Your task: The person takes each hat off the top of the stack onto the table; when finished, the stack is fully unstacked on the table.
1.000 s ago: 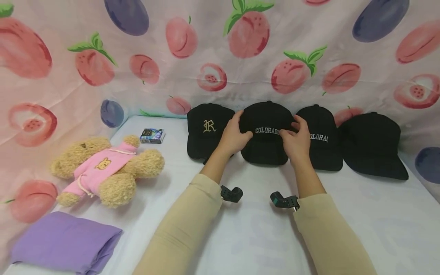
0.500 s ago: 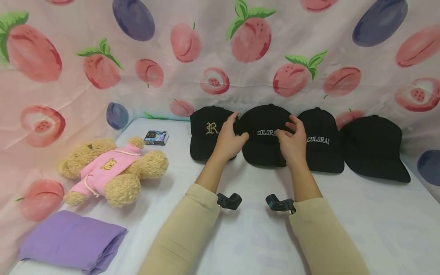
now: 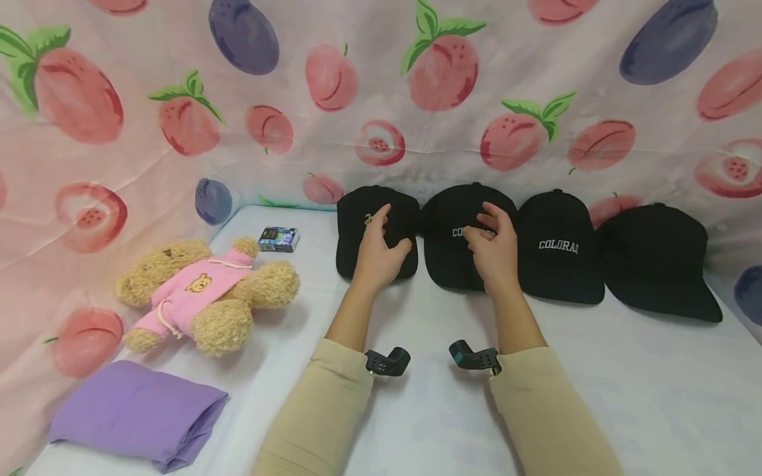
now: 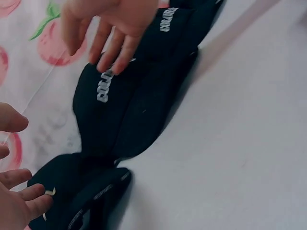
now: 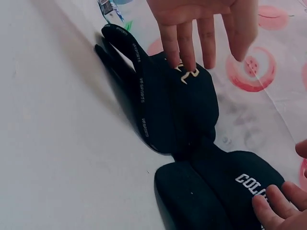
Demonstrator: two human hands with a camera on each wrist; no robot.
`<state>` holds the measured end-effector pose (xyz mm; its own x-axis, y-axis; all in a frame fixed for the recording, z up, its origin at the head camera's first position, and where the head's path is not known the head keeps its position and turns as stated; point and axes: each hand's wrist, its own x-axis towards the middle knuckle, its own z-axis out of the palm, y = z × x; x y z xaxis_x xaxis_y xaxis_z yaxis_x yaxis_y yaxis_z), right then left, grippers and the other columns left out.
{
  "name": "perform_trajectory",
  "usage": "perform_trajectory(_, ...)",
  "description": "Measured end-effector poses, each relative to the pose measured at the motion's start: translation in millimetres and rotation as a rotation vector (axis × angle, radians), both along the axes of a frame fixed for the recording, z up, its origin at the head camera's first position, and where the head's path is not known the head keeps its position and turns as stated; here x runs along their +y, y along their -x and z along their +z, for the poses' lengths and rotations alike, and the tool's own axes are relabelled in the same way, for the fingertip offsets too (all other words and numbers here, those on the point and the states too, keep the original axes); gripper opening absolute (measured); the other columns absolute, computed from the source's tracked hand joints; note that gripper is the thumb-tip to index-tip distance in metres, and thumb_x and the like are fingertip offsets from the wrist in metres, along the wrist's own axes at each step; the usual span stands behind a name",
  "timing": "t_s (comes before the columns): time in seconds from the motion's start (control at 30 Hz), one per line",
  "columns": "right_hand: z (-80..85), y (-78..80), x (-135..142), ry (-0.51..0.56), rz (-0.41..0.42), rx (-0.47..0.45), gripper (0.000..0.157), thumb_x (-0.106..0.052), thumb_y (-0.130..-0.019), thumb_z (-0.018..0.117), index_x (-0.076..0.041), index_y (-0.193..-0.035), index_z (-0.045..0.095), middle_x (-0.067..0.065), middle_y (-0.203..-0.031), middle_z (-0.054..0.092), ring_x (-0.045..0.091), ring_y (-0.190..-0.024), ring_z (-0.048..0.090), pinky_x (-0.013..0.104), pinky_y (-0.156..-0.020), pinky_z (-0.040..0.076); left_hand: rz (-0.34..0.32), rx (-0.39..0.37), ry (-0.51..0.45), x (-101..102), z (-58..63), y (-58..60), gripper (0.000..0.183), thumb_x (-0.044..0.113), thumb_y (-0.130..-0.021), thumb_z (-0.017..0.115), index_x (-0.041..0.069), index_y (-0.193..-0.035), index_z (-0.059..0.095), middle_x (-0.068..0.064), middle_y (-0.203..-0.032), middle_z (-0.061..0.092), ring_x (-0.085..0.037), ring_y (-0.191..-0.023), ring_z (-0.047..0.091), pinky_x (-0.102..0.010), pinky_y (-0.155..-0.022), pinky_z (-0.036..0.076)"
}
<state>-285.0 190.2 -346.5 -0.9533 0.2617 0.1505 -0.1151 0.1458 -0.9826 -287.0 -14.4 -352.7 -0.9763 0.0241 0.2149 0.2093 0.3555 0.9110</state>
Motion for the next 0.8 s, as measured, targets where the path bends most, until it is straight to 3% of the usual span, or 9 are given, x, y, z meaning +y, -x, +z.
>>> perform_trajectory(0.27, -6.0, 3.7, -11.4, 0.003, 0.086, -0.008, 0.063, -0.011, -0.099, 0.062, -0.015, -0.158, 0.040, 0.013, -0.155, 0.048, 0.020, -0.126, 0.059, 0.023, -0.093, 0.051, 0.063, 0.028, -0.024, -23.2, 5.6, -1.1, 0.074, 0.020, -0.094, 0.059, 0.020, -0.162, 0.030, -0.017, -0.160, 0.039, -0.031, -0.146, 0.040, -0.055, -0.119, 0.035)
perform_trajectory(0.6, -11.1, 6.3, -25.8, -0.014, 0.171, -0.010, 0.065, -0.012, -0.100, 0.064, -0.013, -0.159, 0.038, 0.015, -0.159, 0.043, 0.033, -0.143, 0.048, 0.051, -0.114, 0.045, 0.101, 0.005, -0.023, -31.6, -0.4, -6.3, 0.075, 0.017, -0.093, 0.059, 0.017, -0.162, 0.031, -0.015, -0.163, 0.036, -0.030, -0.150, 0.036, -0.054, -0.123, 0.031)
perform_trajectory(0.8, -11.2, 10.9, -35.2, -0.037, 0.222, -0.032, 0.067, -0.014, -0.100, 0.066, -0.015, -0.160, 0.036, 0.015, -0.162, 0.039, 0.035, -0.145, 0.045, 0.055, -0.118, 0.040, 0.157, -0.030, -0.027, -44.1, -0.3, -1.5, 0.076, 0.018, -0.093, 0.062, 0.016, -0.163, 0.030, -0.015, -0.163, 0.036, -0.030, -0.152, 0.034, -0.052, -0.125, 0.027)
